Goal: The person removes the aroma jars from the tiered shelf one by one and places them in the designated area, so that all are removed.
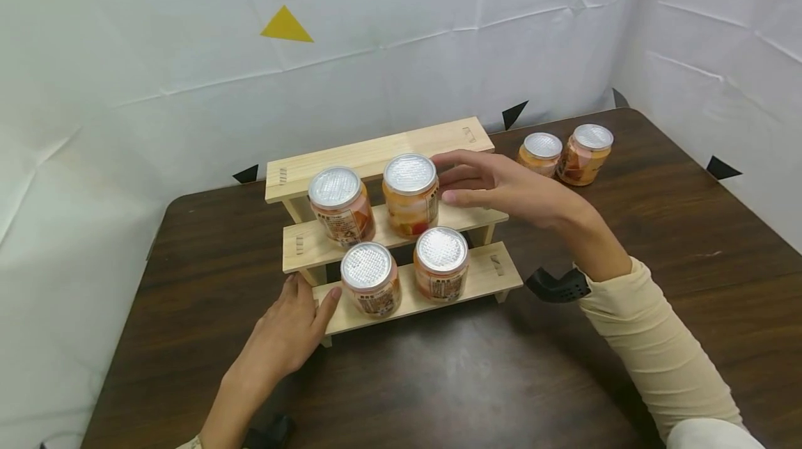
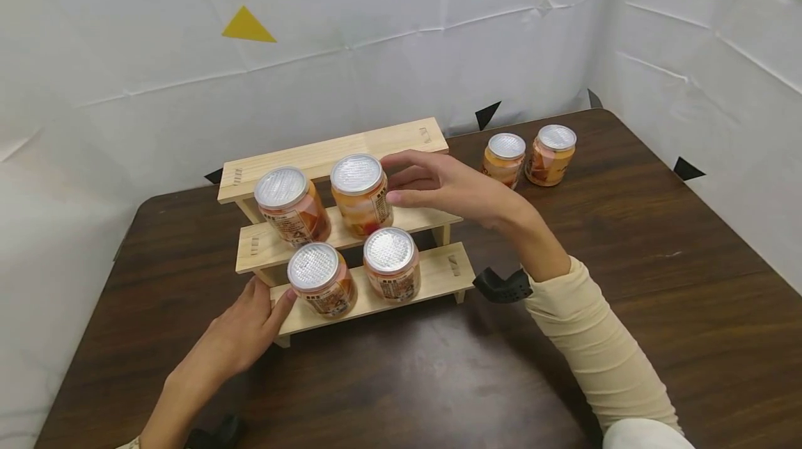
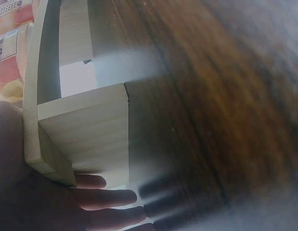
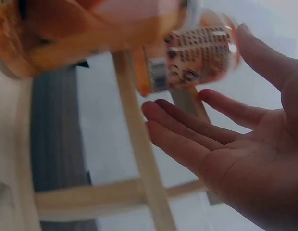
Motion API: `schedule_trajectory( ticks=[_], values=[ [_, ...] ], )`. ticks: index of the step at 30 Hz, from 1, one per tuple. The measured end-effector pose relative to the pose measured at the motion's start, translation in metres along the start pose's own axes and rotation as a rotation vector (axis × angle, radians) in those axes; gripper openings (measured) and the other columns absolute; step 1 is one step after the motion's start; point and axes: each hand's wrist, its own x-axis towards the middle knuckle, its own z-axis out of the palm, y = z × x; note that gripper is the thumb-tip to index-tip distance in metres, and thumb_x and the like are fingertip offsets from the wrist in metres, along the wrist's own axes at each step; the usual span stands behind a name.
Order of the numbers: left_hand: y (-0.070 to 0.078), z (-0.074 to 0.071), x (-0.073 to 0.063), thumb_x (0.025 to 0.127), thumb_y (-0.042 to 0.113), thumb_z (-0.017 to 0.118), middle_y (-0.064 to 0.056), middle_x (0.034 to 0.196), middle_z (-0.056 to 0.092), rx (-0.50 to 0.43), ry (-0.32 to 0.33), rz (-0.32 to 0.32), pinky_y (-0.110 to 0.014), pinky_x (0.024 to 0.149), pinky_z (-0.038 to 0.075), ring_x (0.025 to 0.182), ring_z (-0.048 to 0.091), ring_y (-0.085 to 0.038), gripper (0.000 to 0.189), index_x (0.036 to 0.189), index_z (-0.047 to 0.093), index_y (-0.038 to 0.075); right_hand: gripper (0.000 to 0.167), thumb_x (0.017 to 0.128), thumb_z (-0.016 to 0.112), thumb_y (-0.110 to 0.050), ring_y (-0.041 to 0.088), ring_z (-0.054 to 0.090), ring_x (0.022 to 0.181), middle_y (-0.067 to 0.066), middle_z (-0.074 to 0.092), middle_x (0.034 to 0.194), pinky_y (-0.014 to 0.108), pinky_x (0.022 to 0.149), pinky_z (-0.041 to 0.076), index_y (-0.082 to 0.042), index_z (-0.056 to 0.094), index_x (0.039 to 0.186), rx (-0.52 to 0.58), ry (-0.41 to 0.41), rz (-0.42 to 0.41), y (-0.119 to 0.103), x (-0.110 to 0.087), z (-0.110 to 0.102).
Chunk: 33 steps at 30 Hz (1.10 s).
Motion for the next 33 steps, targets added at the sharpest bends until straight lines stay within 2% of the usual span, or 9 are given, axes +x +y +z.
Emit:
schedule_trajectory(
  ticks=[4,7,17,25,30,33],
  values=[
    [0.000,0.000,0.000,0.118,0.061,0.028,-0.048,0.169,0.021,-0.005,0.003,0.001,-0.072,0.113,0.045,0.149,0.042,-0.063,0.097,0.162,0.019,-0.025,0.069,0.107,0.070,-0.011,0.037,0.041,0.160,0.014,0.048,0.168,0.062,0.128,0.034,-0.010,0.038,0.169,0.030,-0.020,-0.058,0.005,0.009,0.010],
    [0.000,0.001,0.000,0.118,0.061,0.029,-0.048,0.168,0.022,-0.008,0.008,0.003,-0.073,0.114,0.045,0.149,0.042,-0.064,0.097,0.163,0.018,-0.024,0.069,0.107,0.071,-0.010,0.037,0.041,0.160,0.014,0.048,0.168,0.063,0.129,0.034,-0.010,0.039,0.168,0.040,-0.002,-0.077,0.006,0.011,0.014],
    [0.001,0.000,0.001,0.118,0.060,0.031,-0.047,0.166,0.028,0.003,0.031,0.017,-0.072,0.111,0.047,0.147,0.046,-0.063,0.094,0.161,0.023,-0.024,0.080,0.103,0.074,-0.008,0.035,0.049,0.152,0.017,0.050,0.162,0.058,0.125,0.040,-0.010,0.031,0.170,0.121,0.038,-0.111,0.008,0.022,0.037],
    [0.001,0.000,0.000,0.118,0.058,0.033,-0.047,0.165,0.031,0.002,0.040,0.020,-0.072,0.110,0.048,0.144,0.048,-0.063,0.092,0.161,0.025,-0.023,0.076,0.097,0.079,0.001,0.029,0.056,0.140,0.015,0.058,0.151,0.052,0.120,0.045,-0.009,0.042,0.162,0.175,0.122,-0.125,0.007,0.026,0.051],
    [-0.002,0.002,0.001,0.117,0.062,0.029,-0.047,0.165,0.030,-0.008,0.032,0.019,-0.072,0.110,0.048,0.145,0.047,-0.063,0.096,0.161,0.024,-0.024,0.073,0.096,0.083,-0.005,0.028,0.059,0.139,0.013,0.062,0.148,0.052,0.120,0.044,-0.010,0.048,0.160,0.127,0.157,-0.122,0.005,0.023,0.051],
    [-0.008,0.007,0.005,0.115,0.068,0.027,-0.047,0.165,0.031,-0.013,0.048,0.031,-0.073,0.109,0.048,0.145,0.048,-0.064,0.101,0.161,0.026,-0.022,0.072,0.096,0.085,-0.009,0.028,0.060,0.139,0.011,0.064,0.147,0.052,0.120,0.044,-0.011,0.050,0.159,0.084,0.174,-0.119,0.005,0.021,0.046]
  ],
)
